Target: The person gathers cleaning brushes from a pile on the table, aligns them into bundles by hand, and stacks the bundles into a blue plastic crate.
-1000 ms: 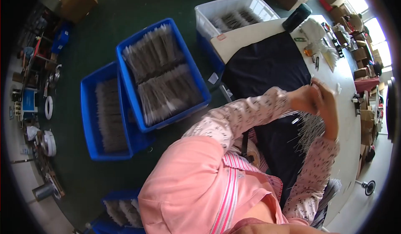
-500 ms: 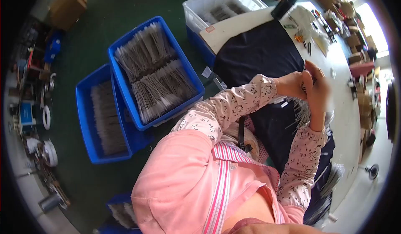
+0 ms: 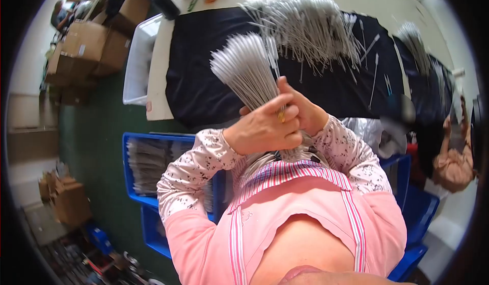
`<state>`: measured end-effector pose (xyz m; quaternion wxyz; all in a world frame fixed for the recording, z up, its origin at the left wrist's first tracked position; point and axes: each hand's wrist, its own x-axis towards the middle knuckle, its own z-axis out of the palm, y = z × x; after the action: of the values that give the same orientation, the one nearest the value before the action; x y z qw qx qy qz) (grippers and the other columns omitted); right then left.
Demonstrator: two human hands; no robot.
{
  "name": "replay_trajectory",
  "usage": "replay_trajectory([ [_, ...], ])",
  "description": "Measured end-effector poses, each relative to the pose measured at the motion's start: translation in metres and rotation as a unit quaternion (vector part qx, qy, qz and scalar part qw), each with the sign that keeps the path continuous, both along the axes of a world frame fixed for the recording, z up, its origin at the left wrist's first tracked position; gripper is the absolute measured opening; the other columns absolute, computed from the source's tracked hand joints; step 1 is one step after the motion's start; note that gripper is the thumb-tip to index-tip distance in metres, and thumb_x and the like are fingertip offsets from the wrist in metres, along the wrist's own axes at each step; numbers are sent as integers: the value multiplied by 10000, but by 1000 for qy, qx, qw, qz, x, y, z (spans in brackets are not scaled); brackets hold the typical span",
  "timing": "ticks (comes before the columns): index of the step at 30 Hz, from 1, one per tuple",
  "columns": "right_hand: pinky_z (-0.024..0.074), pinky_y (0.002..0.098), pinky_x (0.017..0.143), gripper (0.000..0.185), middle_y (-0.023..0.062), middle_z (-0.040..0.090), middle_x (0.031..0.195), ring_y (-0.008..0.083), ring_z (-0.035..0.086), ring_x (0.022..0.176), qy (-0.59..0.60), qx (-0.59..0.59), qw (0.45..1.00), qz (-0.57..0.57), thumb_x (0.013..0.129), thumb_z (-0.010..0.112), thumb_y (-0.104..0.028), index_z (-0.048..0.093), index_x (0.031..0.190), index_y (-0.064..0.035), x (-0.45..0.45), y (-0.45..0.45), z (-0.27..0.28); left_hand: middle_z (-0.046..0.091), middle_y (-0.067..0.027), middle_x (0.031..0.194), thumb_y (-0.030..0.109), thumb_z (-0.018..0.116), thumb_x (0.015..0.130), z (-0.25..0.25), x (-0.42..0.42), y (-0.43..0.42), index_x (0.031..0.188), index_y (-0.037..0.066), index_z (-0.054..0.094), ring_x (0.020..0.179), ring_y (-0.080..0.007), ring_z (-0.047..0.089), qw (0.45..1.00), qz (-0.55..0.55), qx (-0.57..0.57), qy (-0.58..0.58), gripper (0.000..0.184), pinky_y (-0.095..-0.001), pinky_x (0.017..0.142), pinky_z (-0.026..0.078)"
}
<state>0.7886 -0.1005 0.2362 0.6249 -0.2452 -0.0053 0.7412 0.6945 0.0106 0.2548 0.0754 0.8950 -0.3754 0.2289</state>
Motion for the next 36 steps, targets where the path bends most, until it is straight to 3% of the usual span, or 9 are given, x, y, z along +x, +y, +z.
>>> replay_trajectory([
  [6,522,316,753,369,107,607,956,192,605,844,-159,-41,986,10,830,641,-105,534,1175,-32,-8,3,-66,526,57,1067,204,587,694,-83,-29,-10,914,228,609,1097,-178,464,985,44,168,1,223,-381,1016,327],
  [12,523,284,712,369,77,639,894,166,625,796,-188,-59,976,-93,723,666,13,590,1084,3,-6,1,-76,470,-42,1214,158,604,691,-45,-53,-12,1034,128,584,1220,-279,387,965,213,-70,136,346,-405,1058,257],
  [14,528,292,705,360,85,656,875,160,636,762,-188,-6,976,-106,699,688,29,612,1051,10,-6,-7,-78,410,-191,1280,73,682,630,-70,-66,-13,1236,38,470,1276,-320,338,851,296,-420,106,643,-448,1064,285],
  [16,528,292,714,363,87,667,876,156,642,753,-214,14,970,-117,689,702,32,623,1043,9,-18,-10,-80,467,-140,1257,59,729,654,-71,-56,-37,1261,11,463,1231,-262,411,534,252,-790,164,664,-414,1011,369],
  [19,507,268,779,358,82,672,957,148,635,839,-264,20,959,-100,692,747,-25,642,1033,-4,-40,-11,-76,542,-82,1182,41,731,693,-102,-65,-47,1248,-6,487,1129,-196,505,370,208,-827,369,607,-345,956,425],
  [23,469,308,858,378,75,655,995,165,588,979,-402,64,904,-129,726,778,-166,652,1036,9,-39,-23,-67,627,-85,1000,-28,664,748,-102,-70,-58,1127,-29,572,839,-175,637,375,239,-762,470,391,-264,746,517],
  [26,454,337,881,417,67,649,955,174,577,985,-704,81,691,-140,779,743,-236,626,1100,3,-26,-26,-88,636,-83,924,59,693,742,-93,-72,-63,1030,-23,600,813,-191,643,332,270,-776,463,313,-290,710,534],
  [30,507,201,616,281,22,621,900,69,593,772,-363,-53,912,-183,905,615,-222,617,1111,-31,-33,-32,-81,601,-164,1125,47,671,773,-95,-72,-66,1203,-28,487,977,-293,639,249,187,-862,400,474,-381,831,541],
  [36,489,158,520,289,17,622,879,49,602,672,-316,-66,925,-198,922,606,-255,593,1089,-19,-35,-28,-87,549,-192,1238,10,638,805,-87,-70,-71,1316,-60,400,1074,-302,599,253,165,-879,368,568,-404,931,496],
])
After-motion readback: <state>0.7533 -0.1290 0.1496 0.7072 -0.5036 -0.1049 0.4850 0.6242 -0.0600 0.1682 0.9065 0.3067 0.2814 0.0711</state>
